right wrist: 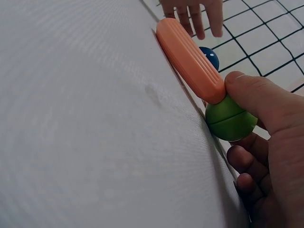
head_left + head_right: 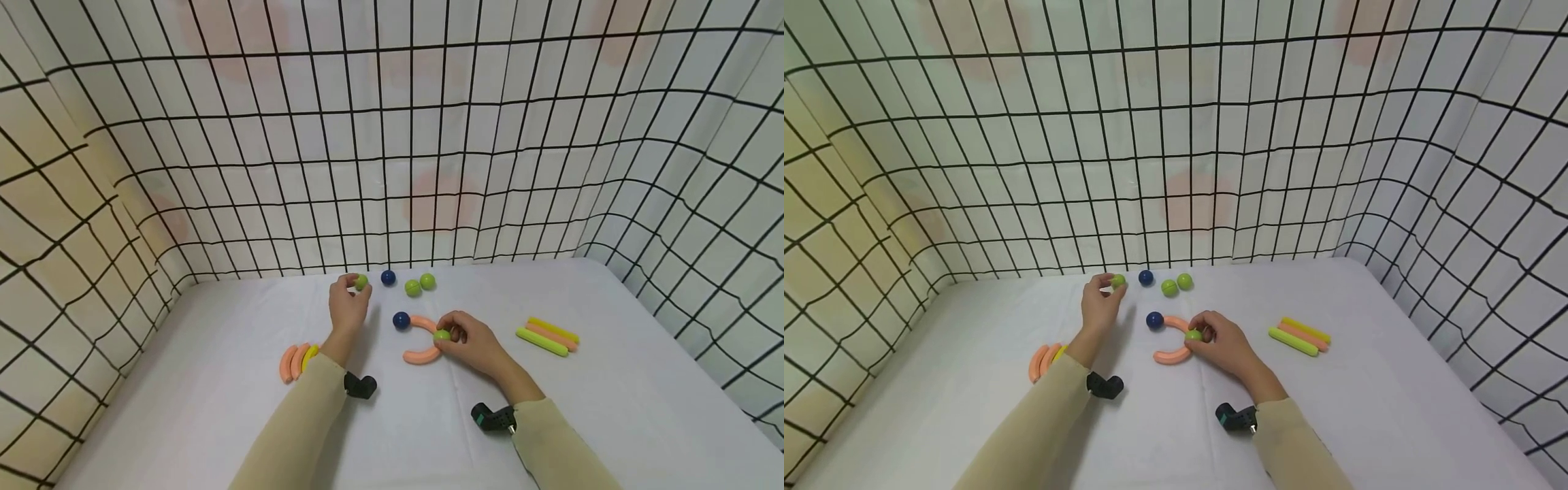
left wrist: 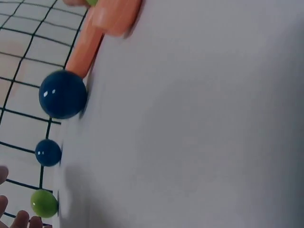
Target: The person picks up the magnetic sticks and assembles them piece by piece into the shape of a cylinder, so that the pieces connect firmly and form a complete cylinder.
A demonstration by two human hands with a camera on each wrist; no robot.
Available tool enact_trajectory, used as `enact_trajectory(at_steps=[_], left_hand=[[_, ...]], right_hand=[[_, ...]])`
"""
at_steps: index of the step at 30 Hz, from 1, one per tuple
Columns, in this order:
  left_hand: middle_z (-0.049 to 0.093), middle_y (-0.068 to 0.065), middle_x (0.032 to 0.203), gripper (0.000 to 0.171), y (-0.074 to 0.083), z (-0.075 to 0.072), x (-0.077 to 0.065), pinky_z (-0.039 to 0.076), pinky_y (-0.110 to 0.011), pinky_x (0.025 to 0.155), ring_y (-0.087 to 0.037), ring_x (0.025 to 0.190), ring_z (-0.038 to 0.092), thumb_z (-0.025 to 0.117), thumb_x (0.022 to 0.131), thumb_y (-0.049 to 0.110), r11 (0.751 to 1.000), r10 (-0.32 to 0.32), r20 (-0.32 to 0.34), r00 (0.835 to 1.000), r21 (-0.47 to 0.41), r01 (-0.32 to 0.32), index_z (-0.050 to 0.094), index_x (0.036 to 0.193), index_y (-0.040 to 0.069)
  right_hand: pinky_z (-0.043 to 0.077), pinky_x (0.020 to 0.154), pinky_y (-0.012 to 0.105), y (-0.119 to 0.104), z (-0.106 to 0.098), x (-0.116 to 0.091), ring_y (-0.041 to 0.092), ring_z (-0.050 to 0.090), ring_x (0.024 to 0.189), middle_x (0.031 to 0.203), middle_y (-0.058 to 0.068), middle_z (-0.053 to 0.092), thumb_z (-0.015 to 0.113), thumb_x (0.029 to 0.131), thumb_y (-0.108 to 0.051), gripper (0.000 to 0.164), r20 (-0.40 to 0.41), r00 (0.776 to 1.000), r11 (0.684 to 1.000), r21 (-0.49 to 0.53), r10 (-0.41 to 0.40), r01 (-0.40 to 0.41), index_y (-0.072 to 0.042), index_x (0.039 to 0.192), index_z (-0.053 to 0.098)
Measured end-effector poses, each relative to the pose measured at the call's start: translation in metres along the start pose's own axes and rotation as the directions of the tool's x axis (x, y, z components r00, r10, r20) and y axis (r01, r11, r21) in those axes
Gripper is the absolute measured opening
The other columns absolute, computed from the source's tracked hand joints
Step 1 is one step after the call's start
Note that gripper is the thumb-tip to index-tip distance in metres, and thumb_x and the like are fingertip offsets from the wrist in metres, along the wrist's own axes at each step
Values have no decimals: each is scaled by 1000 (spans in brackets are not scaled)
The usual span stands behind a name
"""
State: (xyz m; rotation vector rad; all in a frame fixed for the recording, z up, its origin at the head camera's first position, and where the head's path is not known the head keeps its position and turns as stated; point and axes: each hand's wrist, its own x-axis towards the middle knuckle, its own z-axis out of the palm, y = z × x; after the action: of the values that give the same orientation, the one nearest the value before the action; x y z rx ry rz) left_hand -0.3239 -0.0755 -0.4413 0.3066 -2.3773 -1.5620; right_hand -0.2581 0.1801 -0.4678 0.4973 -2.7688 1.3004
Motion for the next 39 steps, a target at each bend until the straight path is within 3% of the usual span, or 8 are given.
enact_trajectory(at_steps=[5, 10, 17, 20, 30, 35, 39], left_hand=[[49, -20, 139, 63, 1, 1, 10, 42, -50, 107, -39, 127, 48, 71, 88, 19, 998, 6, 70, 998, 59, -10, 47, 146, 14], [43, -21, 147, 67, 1, -4, 18, 36, -53, 112, -42, 135, 40, 70, 89, 21, 992, -18, 127, 992, 125, 2, 42, 150, 18], [32, -12, 159, 67, -2, -11, 31, 31, -61, 113, -41, 143, 30, 66, 93, 27, 973, -75, 274, 959, 229, 11, 36, 153, 31], [31, -11, 161, 67, -1, -12, 33, 28, -62, 115, -42, 144, 28, 66, 93, 26, 970, -79, 308, 948, 244, 2, 37, 153, 31], [38, -13, 157, 65, -6, -9, 35, 26, -61, 116, -42, 144, 32, 67, 92, 26, 946, -93, 345, 934, 322, -24, 41, 152, 26], [43, -14, 155, 60, -6, -11, 35, 28, -60, 116, -41, 143, 36, 64, 92, 15, 944, -80, 353, 932, 327, -43, 46, 149, 25], [48, -16, 151, 55, -5, -14, 32, 35, -53, 116, -36, 138, 45, 61, 92, 5, 949, -60, 352, 934, 310, -57, 53, 144, 20]], right_hand=[[43, 71, 24, 1, 0, 1, 15, 52, 84, 95, -2, 61, 78, 86, -26, 27, 1, 1000, 1000, 5, 12, -12, -21, 109, 64], [43, 72, 24, 2, 2, 1, 15, 52, 84, 95, -2, 61, 78, 86, -27, 28, 2, 1000, 1000, 18, 25, -25, -21, 109, 64], [43, 72, 24, -1, 3, 0, 14, 52, 85, 95, -2, 61, 78, 87, -27, 28, 0, 999, 999, 22, 42, -42, -21, 110, 64], [43, 71, 24, -1, 3, 1, 14, 51, 84, 94, -2, 60, 78, 87, -27, 28, 0, 999, 999, 19, 48, -48, -21, 110, 64], [42, 71, 25, 0, 3, 0, 16, 51, 84, 93, -1, 60, 78, 87, -28, 27, 9, 999, 999, 26, 41, -41, -21, 109, 64], [42, 70, 25, 1, 3, 1, 15, 51, 84, 94, -1, 60, 77, 88, -28, 26, 7, 1000, 1000, 12, 25, -25, -20, 109, 64], [42, 70, 25, 2, 3, 1, 15, 51, 83, 94, -2, 59, 77, 88, -28, 26, 5, 1000, 1000, 3, 19, -19, -21, 110, 64]])
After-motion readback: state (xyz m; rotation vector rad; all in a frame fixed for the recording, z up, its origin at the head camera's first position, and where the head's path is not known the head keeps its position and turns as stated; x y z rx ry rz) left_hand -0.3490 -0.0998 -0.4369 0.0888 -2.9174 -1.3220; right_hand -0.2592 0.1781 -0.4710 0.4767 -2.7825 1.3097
